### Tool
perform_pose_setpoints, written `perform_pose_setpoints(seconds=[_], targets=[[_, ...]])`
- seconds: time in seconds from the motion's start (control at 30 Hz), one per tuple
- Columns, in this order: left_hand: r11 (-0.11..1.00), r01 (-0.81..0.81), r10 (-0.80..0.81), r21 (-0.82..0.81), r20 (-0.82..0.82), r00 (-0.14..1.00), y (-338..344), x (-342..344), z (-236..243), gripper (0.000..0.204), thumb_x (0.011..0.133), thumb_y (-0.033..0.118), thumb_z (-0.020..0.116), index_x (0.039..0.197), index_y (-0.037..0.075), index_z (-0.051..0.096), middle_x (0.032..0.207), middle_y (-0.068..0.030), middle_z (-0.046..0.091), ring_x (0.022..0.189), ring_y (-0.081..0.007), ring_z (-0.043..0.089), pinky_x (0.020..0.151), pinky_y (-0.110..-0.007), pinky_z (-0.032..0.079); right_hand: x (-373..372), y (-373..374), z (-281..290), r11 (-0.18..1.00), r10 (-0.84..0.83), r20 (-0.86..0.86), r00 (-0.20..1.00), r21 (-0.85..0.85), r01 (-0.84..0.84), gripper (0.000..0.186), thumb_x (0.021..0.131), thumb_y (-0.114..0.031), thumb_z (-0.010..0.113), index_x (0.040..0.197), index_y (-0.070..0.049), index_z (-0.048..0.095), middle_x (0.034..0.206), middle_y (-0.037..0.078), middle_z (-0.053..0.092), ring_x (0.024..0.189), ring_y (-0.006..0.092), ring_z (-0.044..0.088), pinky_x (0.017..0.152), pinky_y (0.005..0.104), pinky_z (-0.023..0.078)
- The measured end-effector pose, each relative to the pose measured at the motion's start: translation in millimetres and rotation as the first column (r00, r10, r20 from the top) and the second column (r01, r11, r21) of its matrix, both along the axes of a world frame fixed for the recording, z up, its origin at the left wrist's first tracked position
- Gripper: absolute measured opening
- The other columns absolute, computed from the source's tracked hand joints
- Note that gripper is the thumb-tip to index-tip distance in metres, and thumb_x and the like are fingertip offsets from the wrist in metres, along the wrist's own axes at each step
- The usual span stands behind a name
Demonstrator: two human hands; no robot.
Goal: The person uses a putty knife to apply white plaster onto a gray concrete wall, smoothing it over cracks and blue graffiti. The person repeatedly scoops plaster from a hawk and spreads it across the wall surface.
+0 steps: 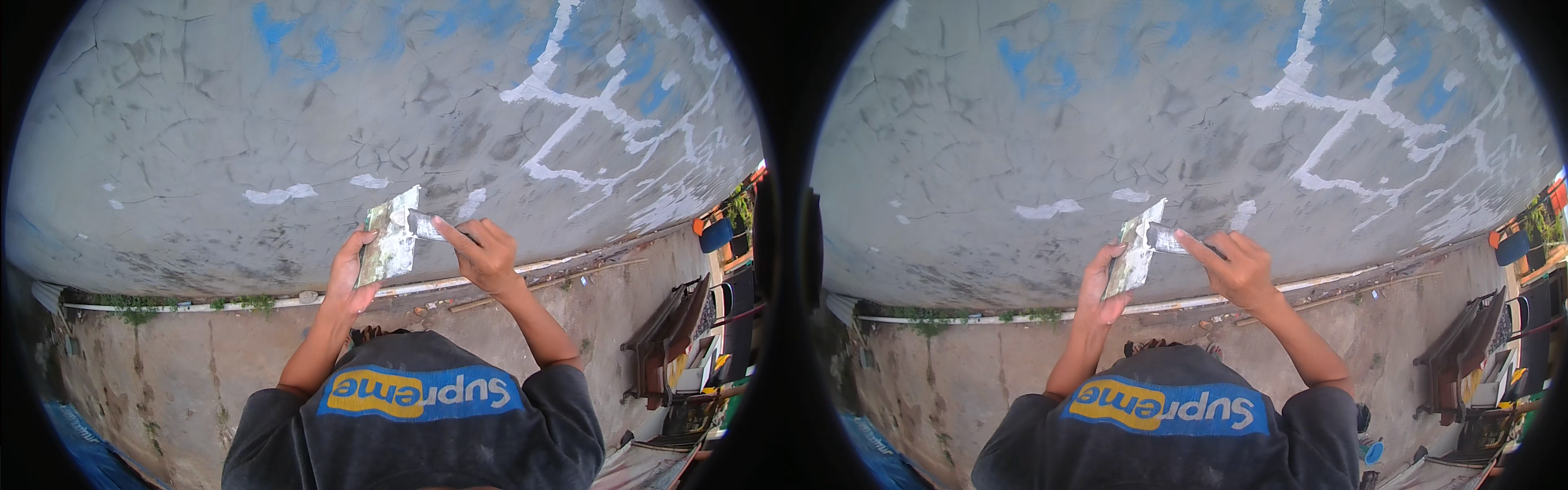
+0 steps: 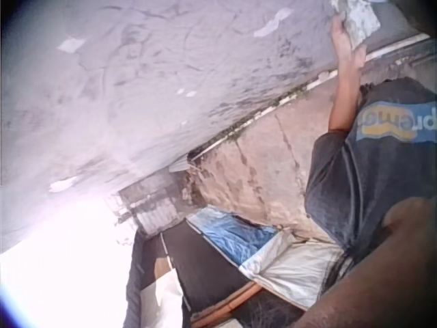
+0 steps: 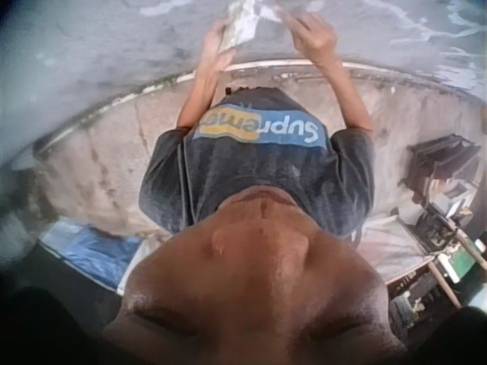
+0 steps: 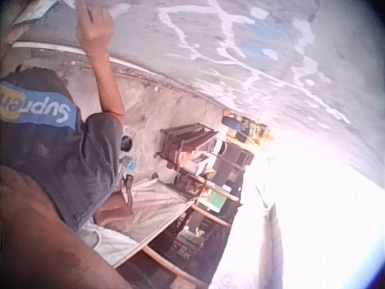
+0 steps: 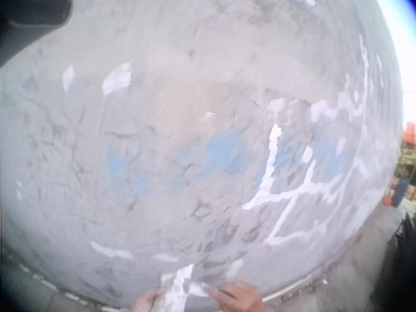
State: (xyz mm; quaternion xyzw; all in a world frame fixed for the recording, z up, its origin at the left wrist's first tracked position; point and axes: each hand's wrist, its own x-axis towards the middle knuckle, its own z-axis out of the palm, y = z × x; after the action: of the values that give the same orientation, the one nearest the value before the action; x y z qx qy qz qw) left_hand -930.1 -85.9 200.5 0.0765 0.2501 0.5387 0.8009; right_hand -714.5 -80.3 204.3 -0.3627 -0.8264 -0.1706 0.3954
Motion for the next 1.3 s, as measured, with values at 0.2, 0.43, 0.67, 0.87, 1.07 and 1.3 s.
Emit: perform_pose_setpoints(seconds=[0.2, 0.43, 0.67, 0.87, 1.07, 1.3], targets=[[0.994, 0.049, -0.045, 0.101, -0.047, 0.998, 5, -20, -34, 0.042, 0.09, 0.013, 0.049, 0.13, 0.002, 0.04, 0.116, -0.0109, 0.058, 0.1, -0.0195, 0.062, 0.086, -0.035, 0.053, 25, -19, -21, 0.987, -0.009, 0.149, 0.989, -0.154, 0.032, 0.059, 0.065, 0.001, 0.062, 0.12, -0.021, 0.066, 0.073, 0.001, 0.052, 0.058, 0.0163, 0.044, 0.051, 0.0271, 0.04], [0.924, -0.189, 0.287, 0.333, -0.275, 0.918, 0, -21, -19, 0.052, 0.092, 0.013, 0.047, 0.139, 0.003, 0.026, 0.12, -0.0126, 0.052, 0.106, -0.021, 0.058, 0.086, -0.036, 0.051, 96, -37, 9, 0.453, -0.361, -0.164, 0.918, -0.891, 0.019, 0.044, 0.091, -0.006, 0.053, 0.136, -0.01, 0.05, 0.086, 0.005, 0.057, 0.067, 0.0146, 0.052, 0.059, 0.0289, 0.045], [0.918, -0.219, 0.333, 0.331, -0.341, 0.879, -12, -30, -61, 0.065, 0.094, 0.014, 0.046, 0.148, 0.004, 0.01, 0.134, -0.0146, 0.041, 0.117, -0.0233, 0.048, 0.097, -0.036, 0.042, 108, -17, 169, 0.883, -0.432, -0.594, 0.679, -0.433, 0.182, 0.042, 0.099, -0.017, 0.046, 0.139, -0.005, 0.045, 0.088, 0.004, 0.054, 0.057, 0.0086, 0.053, 0.05, 0.026, 0.047], [0.948, -0.039, 0.157, 0.317, -0.354, 0.922, -20, -51, -64, 0.065, 0.095, 0.01, 0.046, 0.148, 0.004, 0.009, 0.136, -0.0135, 0.039, 0.119, -0.0205, 0.044, 0.1, -0.033, 0.036, 59, 34, 256, 0.807, -0.579, -0.514, 0.633, -0.248, 0.536, 0.042, 0.092, -0.018, 0.045, 0.131, -0.007, 0.054, 0.065, 0.009, 0.06, 0.048, 0.0129, 0.054, 0.045, 0.0301, 0.046], [0.937, 0.01, 0.114, 0.349, -0.334, 0.936, -16, -80, -75, 0.065, 0.096, 0.009, 0.046, 0.149, 0.002, 0.009, 0.139, -0.0137, 0.036, 0.122, -0.0209, 0.042, 0.102, -0.033, 0.034, 35, 58, 288, 0.623, -0.769, -0.331, 0.547, -0.195, 0.758, 0.034, 0.089, -0.018, 0.045, 0.108, 0.001, 0.065, 0.052, 0.011, 0.053, 0.041, 0.0137, 0.05, 0.035, 0.0304, 0.037], [0.943, 0.041, 0.088, 0.33, -0.367, 0.926, -8, -99, -85, 0.066, 0.094, 0.01, 0.047, 0.149, 0.003, 0.011, 0.138, -0.0137, 0.038, 0.12, -0.0224, 0.045, 0.099, -0.034, 0.038, -8, 59, 308, 0.487, -0.873, -0.202, 0.444, -0.425, 0.763, 0.025, 0.083, -0.025, 0.063, 0.089, 0.0, 0.066, 0.061, 0.01, 0.061, 0.047, 0.016, 0.056, 0.044, 0.0268, 0.044]])
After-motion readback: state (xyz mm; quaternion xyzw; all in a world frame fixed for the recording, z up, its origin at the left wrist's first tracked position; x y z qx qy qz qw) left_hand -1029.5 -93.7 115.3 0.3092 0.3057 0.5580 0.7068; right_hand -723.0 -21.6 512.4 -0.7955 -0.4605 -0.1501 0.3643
